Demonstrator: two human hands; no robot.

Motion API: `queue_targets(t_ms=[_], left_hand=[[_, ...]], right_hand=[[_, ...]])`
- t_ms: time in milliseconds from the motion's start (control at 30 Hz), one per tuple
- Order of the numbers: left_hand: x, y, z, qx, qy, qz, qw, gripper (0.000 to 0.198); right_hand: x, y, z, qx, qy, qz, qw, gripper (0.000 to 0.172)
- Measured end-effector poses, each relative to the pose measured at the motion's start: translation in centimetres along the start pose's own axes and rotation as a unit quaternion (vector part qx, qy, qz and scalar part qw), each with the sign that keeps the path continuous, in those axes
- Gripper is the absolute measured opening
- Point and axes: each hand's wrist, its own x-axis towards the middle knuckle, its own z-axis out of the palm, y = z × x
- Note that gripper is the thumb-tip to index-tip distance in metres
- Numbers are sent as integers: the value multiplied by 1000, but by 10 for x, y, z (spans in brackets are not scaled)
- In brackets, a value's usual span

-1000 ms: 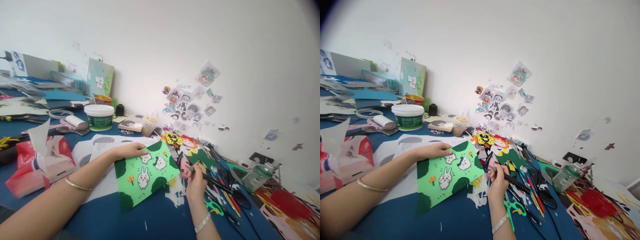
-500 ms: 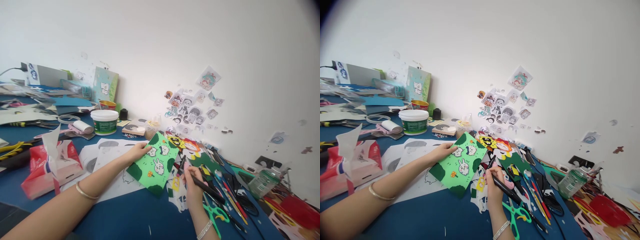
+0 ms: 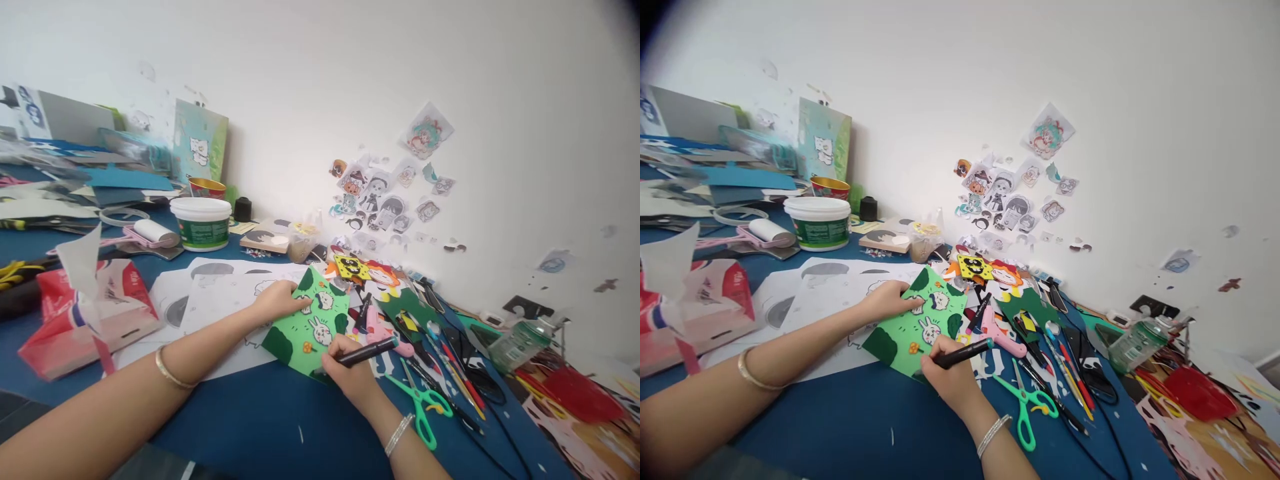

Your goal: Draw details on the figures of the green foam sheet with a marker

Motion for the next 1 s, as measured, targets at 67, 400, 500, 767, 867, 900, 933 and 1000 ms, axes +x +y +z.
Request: queue_targets(t_ms=[67, 400, 500, 767, 867, 900, 933, 1000], left_hand=[[0, -2, 1, 26, -2, 9, 1000, 41], [4, -6, 3, 63, -17, 20, 998, 44], [5, -6, 3, 64, -19, 19, 998, 45], [3, -3, 1, 62, -29, 24, 997, 43], [3, -3, 1, 66, -30, 21, 997, 43], [3, -3, 1, 67, -30, 19, 997, 42], [3, -3, 1, 68, -28, 17, 997, 42], [4, -4, 2, 71, -22, 16, 997, 43]], right_hand=[[0, -1, 0, -23, -12, -4, 1000, 24], [0, 2, -1, -120, -46, -36, 991, 23], [0, 2, -1, -121, -52, -31, 991, 23], [0, -1, -2, -116, -54, -27, 991, 23], [0, 1, -2, -121, -48, -34, 991, 23], [0, 2, -2, -125, -43, -35, 991, 23], [0, 2, -2, -130, -37, -37, 990, 23], [1, 4, -2, -131, -36, -36, 990, 23]])
